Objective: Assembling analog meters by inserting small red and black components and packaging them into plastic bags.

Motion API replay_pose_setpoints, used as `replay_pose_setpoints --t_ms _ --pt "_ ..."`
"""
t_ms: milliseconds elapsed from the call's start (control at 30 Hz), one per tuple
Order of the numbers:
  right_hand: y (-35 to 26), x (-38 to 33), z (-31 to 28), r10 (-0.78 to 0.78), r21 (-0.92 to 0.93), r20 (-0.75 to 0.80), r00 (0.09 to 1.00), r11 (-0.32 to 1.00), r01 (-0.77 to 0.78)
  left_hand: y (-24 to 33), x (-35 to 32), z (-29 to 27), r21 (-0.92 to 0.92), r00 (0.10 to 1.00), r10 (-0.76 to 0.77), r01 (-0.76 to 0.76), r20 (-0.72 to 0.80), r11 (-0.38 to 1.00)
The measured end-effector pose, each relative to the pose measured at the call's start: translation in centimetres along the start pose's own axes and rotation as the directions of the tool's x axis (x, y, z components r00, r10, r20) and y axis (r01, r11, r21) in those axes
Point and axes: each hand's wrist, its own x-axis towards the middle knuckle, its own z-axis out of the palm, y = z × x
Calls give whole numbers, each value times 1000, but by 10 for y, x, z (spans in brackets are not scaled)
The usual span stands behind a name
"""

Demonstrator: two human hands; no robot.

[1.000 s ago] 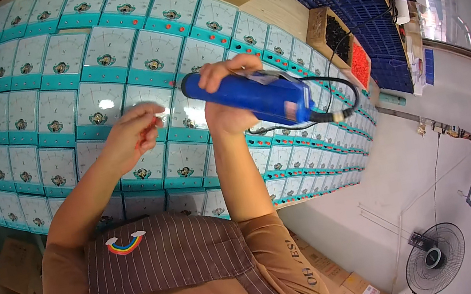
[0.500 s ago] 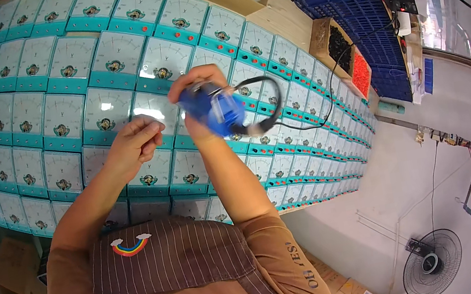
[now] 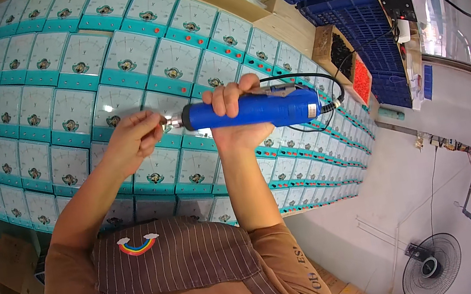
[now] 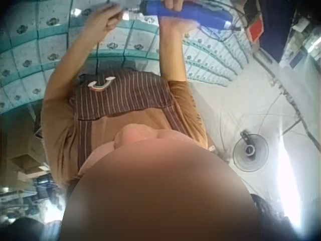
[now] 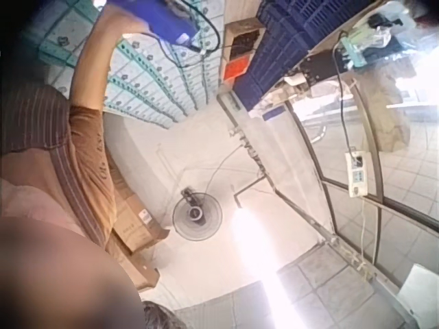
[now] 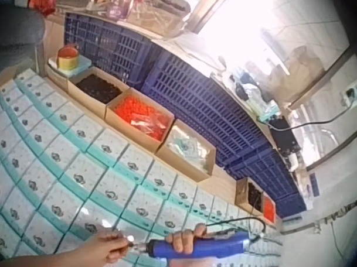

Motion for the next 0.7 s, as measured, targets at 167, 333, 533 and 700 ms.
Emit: replay_pose_setpoints --t_ms 167,333,533,700 --pt "21 24 -8 -223 -313 301 927 896 317 1 2 -9 82 919 274 -261 -285 962" --pt "39 39 -21 -210 -492 326 922 795 355 -9 -5 -25 69 975 173 -165 -136 984" --pt "59 30 -23 -80 -548 389 918 781 300 -12 -4 -14 70 970 190 -181 -154 981" --pt "52 36 -22 -242 -503 360 901 763 406 -12 2 -12 56 974 181 -175 -137 983"
